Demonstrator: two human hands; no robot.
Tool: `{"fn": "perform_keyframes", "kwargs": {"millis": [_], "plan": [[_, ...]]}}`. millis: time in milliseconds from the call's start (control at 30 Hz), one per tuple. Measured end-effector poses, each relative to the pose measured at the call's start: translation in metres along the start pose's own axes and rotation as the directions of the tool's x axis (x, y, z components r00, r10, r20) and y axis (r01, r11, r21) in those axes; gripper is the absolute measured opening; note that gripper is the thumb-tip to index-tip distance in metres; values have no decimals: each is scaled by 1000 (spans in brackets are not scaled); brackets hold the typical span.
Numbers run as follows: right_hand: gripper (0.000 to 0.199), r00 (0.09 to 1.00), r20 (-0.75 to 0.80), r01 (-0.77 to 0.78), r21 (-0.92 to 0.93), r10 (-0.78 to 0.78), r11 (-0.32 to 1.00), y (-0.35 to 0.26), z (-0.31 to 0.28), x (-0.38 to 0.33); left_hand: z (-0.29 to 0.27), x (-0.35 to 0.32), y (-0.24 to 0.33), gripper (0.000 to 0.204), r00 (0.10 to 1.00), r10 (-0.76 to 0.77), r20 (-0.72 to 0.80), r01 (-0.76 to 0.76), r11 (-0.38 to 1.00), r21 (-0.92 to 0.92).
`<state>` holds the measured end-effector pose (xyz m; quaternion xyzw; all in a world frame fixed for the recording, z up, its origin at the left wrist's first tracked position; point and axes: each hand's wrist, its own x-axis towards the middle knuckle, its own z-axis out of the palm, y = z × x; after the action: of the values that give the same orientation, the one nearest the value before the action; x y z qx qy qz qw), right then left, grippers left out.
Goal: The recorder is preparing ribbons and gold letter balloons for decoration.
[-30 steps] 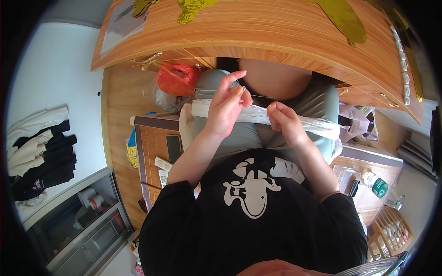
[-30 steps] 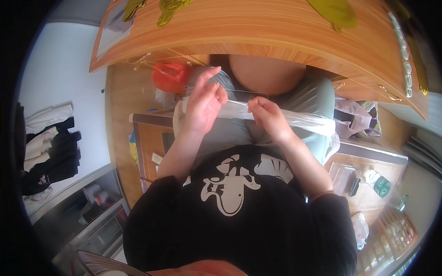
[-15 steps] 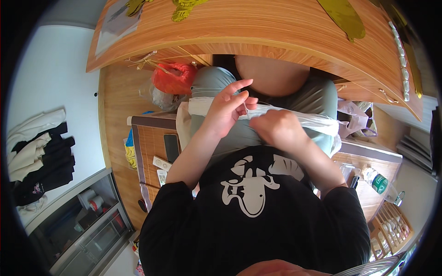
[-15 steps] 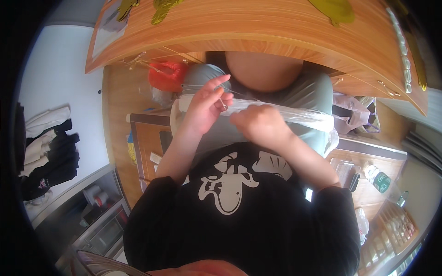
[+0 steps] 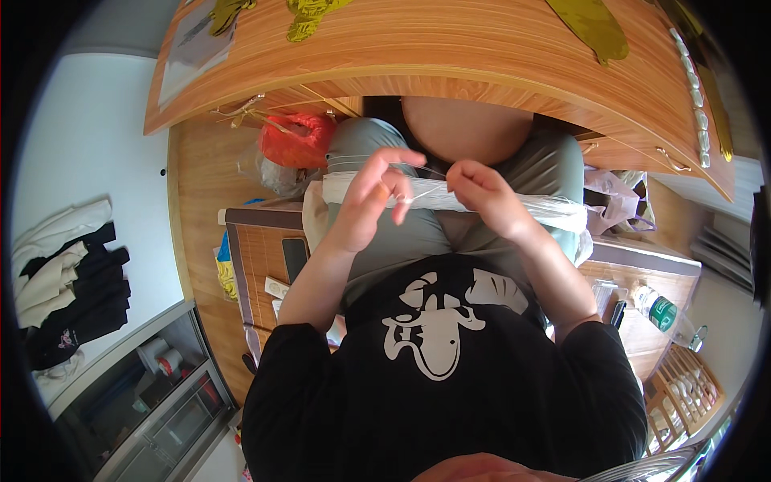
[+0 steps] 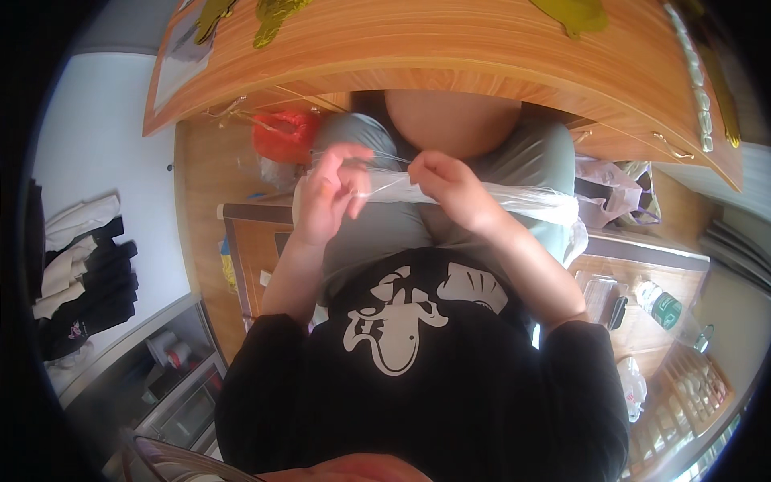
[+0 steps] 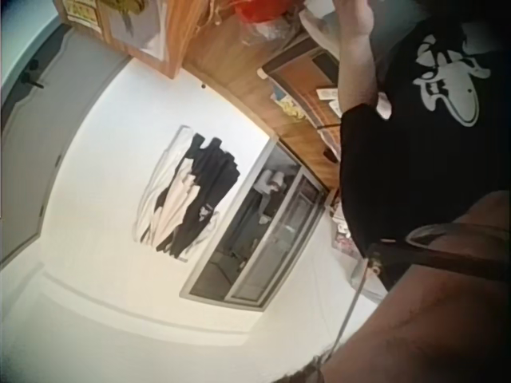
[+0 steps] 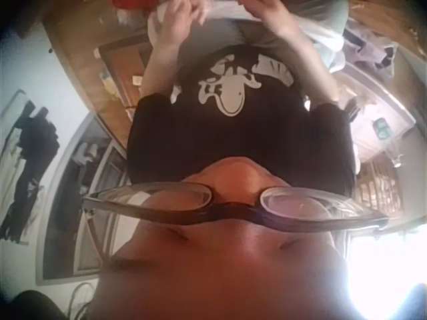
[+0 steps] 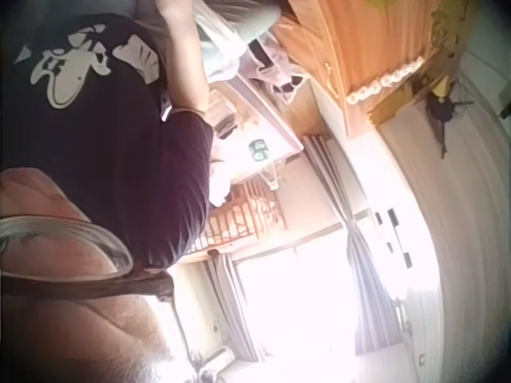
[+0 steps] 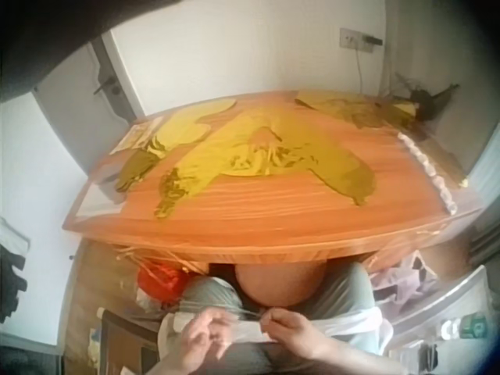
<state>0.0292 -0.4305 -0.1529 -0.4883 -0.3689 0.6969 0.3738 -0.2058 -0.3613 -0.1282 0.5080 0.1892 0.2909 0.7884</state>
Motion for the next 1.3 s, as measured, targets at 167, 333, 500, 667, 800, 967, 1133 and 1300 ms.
{"fn": "perform_keyframes", "kwargs": {"millis": [167, 333, 500, 667, 800, 967, 1133, 1300], "plan": [[18, 951, 182, 246, 41, -249, 968, -7, 16, -9, 29, 7, -28, 101, 968, 223, -113, -146, 872, 467], [20, 985, 127, 139, -162, -119, 977, 8, 11, 1, -4, -10, -4, 106, 974, -227, 4, 213, 919, 331], [20, 982, 129, 159, -142, -141, 977, 1, 25, -14, 38, 8, -32, 84, 872, 476, -112, -365, 786, 499], [15, 959, 37, 283, -135, -281, 950, -2, 27, -23, -9, -22, -26, 73, 996, 43, 83, -49, 996, 78], [14, 949, 167, 309, -329, -267, 892, -11, 31, -35, 6, -11, -10, 60, 984, 61, 168, -158, 735, 660], [11, 945, 76, 295, -625, -320, 723, -6, 27, -25, 16, -28, -28, 45, 967, 210, -142, -206, 978, 39], [12, 953, 18, 279, -429, -301, 859, -19, 27, -30, 11, -31, -18, 49, 977, -183, -112, 214, 850, 481], [11, 930, 181, 363, -579, -319, 730, -8, 30, -24, 2, -8, -38, 65, 930, 367, -26, -368, 925, -96]]}}
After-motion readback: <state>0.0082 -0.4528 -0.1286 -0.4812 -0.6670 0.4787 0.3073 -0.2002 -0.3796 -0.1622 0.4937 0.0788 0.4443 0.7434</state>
